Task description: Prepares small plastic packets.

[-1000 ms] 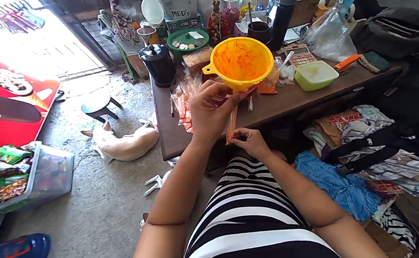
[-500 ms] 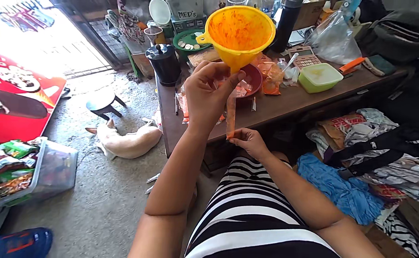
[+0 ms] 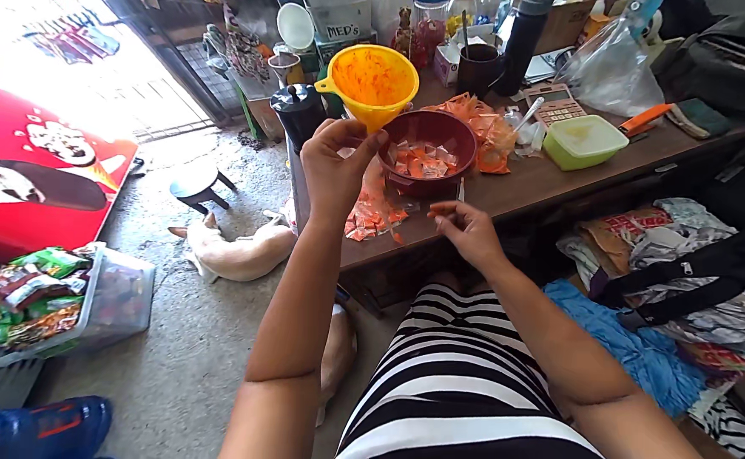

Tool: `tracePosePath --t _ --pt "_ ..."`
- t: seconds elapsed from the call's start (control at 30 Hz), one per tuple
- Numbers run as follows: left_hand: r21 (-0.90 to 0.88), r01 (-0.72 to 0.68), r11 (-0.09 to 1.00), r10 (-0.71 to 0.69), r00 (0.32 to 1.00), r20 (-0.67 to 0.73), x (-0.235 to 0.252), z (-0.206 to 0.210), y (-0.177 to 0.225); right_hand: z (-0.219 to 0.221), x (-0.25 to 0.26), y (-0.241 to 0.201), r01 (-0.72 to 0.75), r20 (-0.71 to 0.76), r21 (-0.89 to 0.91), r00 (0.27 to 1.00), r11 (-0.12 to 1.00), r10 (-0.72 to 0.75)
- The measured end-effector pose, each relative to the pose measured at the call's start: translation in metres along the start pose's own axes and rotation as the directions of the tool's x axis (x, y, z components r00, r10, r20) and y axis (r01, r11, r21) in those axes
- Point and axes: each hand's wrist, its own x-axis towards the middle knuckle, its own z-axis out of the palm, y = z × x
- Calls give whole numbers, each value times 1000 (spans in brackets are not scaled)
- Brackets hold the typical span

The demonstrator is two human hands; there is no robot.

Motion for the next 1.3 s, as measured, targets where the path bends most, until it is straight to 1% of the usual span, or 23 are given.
tracePosePath --t 0.1,0.2,0.27,0.33,0.43,0.5,0.6,0.73,0.8,0.83,0.87,0.9,0.93,0.97,1.03,1.07,1.13,1.2,1.23,1.3 --pt "99 13 995 -13 1000 -4 8 -2 -21 -14 41 -29 199 -70 -36 977 979 -201" --pt "123 15 992 -14 1000 -9 16 -3 -35 -19 81 -70 288 -77 -103 952 952 -297" --pt "117 14 993 -14 1000 5 20 -5 -38 -18 106 -95 310 -19 -147 949 940 -316" --pt "106 5 994 -8 1000 29 23 -6 -41 -12 127 -114 289 62 -170 957 942 -282" --pt "119 -18 993 9 997 74 23 -7 -43 3 153 -128 266 187 -203 955 942 -230" --pt "163 -36 986 21 995 98 23 -8 -44 11 162 -134 287 218 -234 947 929 -238" --pt "213 -64 975 44 994 97 23 -6 -50 19 171 -137 303 232 -251 941 919 -247" --pt "216 -83 973 53 989 139 24 -4 -69 16 181 -127 278 216 -219 948 935 -232" --pt "272 -44 961 3 989 151 23 -4 -80 8 187 -114 225 186 -188 964 956 -191" --pt "326 -6 945 -42 989 140 22 -5 -84 2 190 -104 205 174 -206 970 957 -171" --pt "379 58 924 -109 987 116 20 -6 -88 -3 191 -93 192 167 -266 974 945 -151" --pt "432 128 893 -181 980 83 19 -7 -91 -6 192 -79 181 166 -370 978 911 -127" --pt "465 192 864 -244 968 55 18 -8 -95 -8 193 -63 162 172 -490 981 856 -87" --pt "456 241 857 -286 958 31 18 -7 -99 -8 191 -46 148 184 -598 982 788 -45" --pt "338 323 884 -342 940 -3 16 -1 -107 -2 183 -21 121 214 -746 975 655 64" --pt "252 360 898 -370 929 -9 16 2 -111 2 179 -11 121 230 -781 968 613 103" --pt "74 383 921 -383 924 -13 18 7 -120 7 175 0 115 261 -808 949 578 175" --pt "42 338 940 -338 941 -4 23 9 -128 5 177 -1 118 278 -794 943 596 184" --pt "48 321 946 -322 947 11 26 9 -130 0 180 -4 125 278 -768 948 628 152" --pt "22 322 947 -322 946 43 28 10 -129 -18 188 -7 152 237 -714 971 684 32"
